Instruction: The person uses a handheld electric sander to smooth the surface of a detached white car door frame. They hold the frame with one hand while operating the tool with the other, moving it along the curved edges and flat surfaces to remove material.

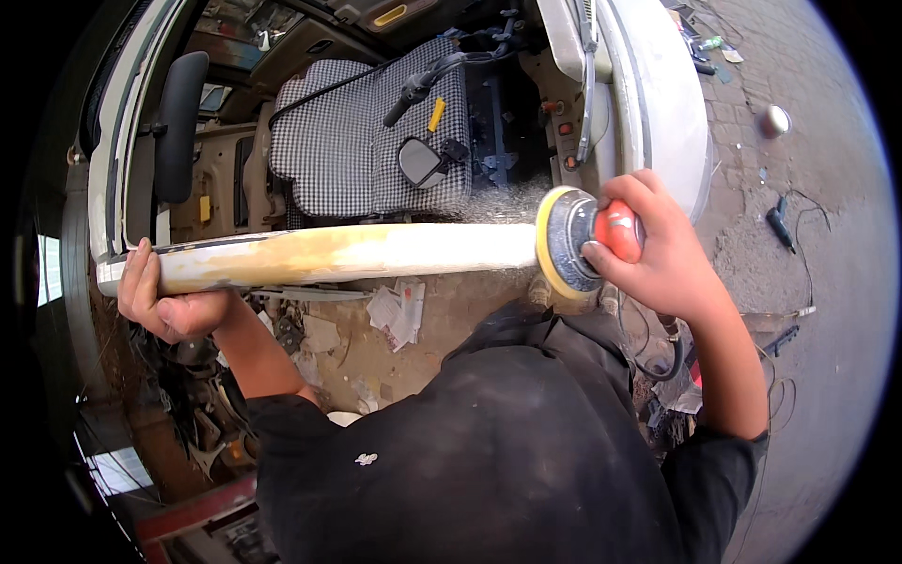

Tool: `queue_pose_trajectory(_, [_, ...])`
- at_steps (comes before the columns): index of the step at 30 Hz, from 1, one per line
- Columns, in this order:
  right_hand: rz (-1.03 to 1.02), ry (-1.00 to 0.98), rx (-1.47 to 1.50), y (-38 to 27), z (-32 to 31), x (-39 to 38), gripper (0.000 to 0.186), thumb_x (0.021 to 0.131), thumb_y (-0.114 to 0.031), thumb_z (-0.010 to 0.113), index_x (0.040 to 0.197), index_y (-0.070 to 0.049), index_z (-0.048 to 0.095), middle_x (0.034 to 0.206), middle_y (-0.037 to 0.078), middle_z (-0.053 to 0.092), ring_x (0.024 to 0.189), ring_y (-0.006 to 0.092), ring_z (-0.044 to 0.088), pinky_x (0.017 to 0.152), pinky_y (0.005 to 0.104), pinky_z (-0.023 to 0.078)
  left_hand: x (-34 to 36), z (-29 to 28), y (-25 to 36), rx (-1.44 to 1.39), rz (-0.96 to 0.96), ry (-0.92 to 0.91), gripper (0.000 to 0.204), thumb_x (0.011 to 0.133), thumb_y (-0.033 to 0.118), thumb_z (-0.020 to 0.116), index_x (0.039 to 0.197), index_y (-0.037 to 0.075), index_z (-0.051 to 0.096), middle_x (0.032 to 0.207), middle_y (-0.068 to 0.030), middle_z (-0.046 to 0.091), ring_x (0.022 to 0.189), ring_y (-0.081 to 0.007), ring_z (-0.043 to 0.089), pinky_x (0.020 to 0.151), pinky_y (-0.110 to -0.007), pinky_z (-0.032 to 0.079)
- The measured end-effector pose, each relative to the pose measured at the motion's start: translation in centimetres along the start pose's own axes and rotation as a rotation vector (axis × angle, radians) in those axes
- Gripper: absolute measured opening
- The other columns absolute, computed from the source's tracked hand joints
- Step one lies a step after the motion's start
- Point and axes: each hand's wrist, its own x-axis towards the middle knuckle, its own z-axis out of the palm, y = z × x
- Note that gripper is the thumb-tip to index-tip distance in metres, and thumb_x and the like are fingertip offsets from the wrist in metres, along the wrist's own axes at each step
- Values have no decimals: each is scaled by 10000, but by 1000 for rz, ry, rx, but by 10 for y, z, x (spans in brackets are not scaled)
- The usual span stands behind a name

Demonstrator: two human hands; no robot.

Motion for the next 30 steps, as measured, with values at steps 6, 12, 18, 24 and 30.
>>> queue_pose_trajectory(6, [-276,-64,103,-42,1,40,392,800,-175,822,1142,-63,667,1062,164,587,957,380,661,857,450,565,1,-9,10,18,-60,-99,470,1018,303,316,892,-10,643,979,-174,735,953,-283,653,919,-438,560])
queue_pose_trajectory(12, [-480,-77,175,-82,7,56,229,844,-141,753,1029,-57,647,1011,179,575,877,394,666,786,459,581,5,-9,13,15,-109,-152,435,984,295,338,909,-13,636,1005,-164,723,998,-281,629,959,-427,519])
queue_pose_trajectory(18, [-236,-135,89,6,-12,44,402,790,-127,828,1138,-65,636,1073,148,593,995,365,644,903,447,545,7,-12,13,65,-70,-176,471,1016,279,301,905,-31,638,1002,-198,711,983,-305,651,940,-437,546])
queue_pose_trajectory(24, [-512,-356,369,-30,4,117,406,812,-226,833,1130,-63,638,1027,129,634,964,297,641,881,403,536,6,-11,13,45,-82,-205,458,1014,276,306,935,-41,626,1007,-198,704,990,-304,651,945,-431,548])
queue_pose_trajectory(30, [-530,-557,392,-27,1,142,405,826,-223,836,1117,-42,620,1033,122,631,980,275,641,889,401,533,4,-14,11,28,-60,-209,446,994,278,310,935,-38,619,1031,-201,698,992,-305,655,938,-428,557])
